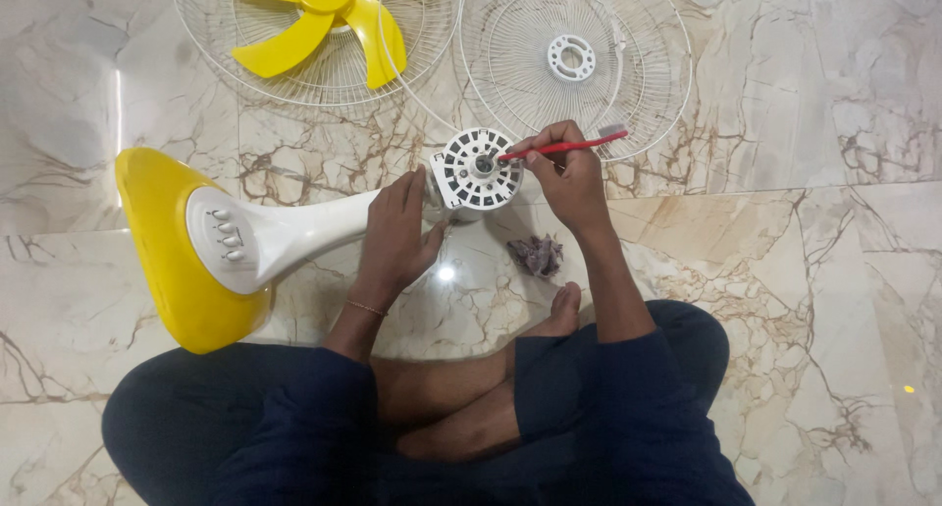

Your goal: The person sits on the floor and assembles a disassembled electric fan. They wipe the fan base and motor housing with a cloth, then use a red tool to clean the motor. Finally, they attach the front wire cage to the motor assembly.

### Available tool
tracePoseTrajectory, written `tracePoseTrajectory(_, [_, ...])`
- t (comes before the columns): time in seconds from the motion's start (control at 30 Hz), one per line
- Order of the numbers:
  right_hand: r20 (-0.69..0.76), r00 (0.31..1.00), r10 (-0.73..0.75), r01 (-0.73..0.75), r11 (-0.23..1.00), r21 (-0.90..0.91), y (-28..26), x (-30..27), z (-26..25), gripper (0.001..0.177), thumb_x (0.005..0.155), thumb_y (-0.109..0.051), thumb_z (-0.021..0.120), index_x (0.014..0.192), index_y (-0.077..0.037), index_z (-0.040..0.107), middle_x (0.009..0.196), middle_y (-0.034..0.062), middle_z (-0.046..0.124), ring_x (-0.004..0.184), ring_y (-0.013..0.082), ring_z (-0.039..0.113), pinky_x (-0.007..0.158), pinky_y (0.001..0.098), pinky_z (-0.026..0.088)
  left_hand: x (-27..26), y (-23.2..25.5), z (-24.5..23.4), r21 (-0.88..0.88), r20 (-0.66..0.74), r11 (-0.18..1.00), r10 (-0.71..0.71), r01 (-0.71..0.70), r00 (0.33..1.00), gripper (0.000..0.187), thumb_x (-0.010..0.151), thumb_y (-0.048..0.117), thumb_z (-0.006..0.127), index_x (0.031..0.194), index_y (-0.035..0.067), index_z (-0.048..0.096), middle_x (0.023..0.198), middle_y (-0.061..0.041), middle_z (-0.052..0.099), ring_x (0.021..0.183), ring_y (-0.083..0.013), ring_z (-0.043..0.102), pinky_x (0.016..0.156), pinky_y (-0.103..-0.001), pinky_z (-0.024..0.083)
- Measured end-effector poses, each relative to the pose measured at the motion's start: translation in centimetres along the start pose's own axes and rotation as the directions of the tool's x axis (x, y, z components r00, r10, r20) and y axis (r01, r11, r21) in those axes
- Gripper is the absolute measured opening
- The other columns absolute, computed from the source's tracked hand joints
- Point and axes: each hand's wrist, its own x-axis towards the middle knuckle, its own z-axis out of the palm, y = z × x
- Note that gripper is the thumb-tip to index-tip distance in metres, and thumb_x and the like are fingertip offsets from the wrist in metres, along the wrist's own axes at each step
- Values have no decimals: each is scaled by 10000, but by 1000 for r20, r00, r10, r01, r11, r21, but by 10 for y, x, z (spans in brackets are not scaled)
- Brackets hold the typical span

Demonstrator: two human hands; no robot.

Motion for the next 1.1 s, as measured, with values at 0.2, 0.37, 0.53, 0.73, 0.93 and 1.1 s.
tracePoseTrajectory(0.2, [-114, 993, 30, -11, 986, 165, -3, 6, 15, 358, 922, 5, 502, 1256, -13, 375, 989, 134, 701, 954, 216, 728, 874, 338, 601, 1, 1, 0, 15, 12, 1000, -25, 25, 1000, 829, 850, 240, 720, 1524, -69, 348, 1432, -256, 471, 1281, -407, 473, 1102, -509, 360])
tracePoseTrajectory(0.37, [-226, 963, 149, 20, 794, 607, -23, 6, 0, 385, 872, -37, 472, 1256, -6, 457, 748, 59, 555, 730, 206, 633, 721, 356, 575, 3, -1, 3, 26, -1, 999, -25, 25, 1000, 835, 839, 236, 740, 1526, -51, 364, 1431, -249, 476, 1303, -406, 466, 1109, -510, 355])
tracePoseTrajectory(0.53, [-135, 969, 205, -46, 693, 719, -55, -17, -34, 274, 1007, -173, 469, 1207, -5, 554, 753, 60, 563, 540, 117, 428, 507, 271, 338, -3, -3, 7, 13, -10, 1000, -14, 15, 1000, 838, 841, 232, 765, 1519, -63, 369, 1453, -259, 464, 1326, -418, 455, 1125, -511, 353])
tracePoseTrajectory(0.73, [-256, 937, 238, -139, 925, 353, -48, -22, -30, 276, 1052, -218, 547, 1197, -13, 663, 706, 3, 547, 548, 68, 423, 487, 241, 321, -8, 6, 3, 1, -14, 1000, -19, 19, 1000, 880, 820, 229, 780, 1514, -85, 338, 1525, -298, 392, 1353, -447, 426, 1134, -514, 338])
tracePoseTrajectory(0.93, [-109, 988, -107, 61, 931, -360, 2, -11, 9, 136, 942, -163, 724, 1011, -48, 743, 810, -13, 707, 740, 113, 659, 686, 333, 524, -7, 8, 1, 45, 8, 999, -14, 14, 1000, 886, 823, 229, 774, 1529, -61, 323, 1547, -288, 374, 1375, -446, 418, 1147, -516, 333])
tracePoseTrajectory(1.1, [-87, 967, -240, 138, 778, -613, 11, -3, 22, 131, 853, -159, 765, 924, -53, 739, 785, 87, 646, 686, 254, 627, 665, 400, 495, -6, 10, -1, 38, 23, 999, -33, 33, 999, 881, 834, 235, 759, 1539, -57, 319, 1546, -269, 388, 1378, -432, 417, 1150, -515, 332])
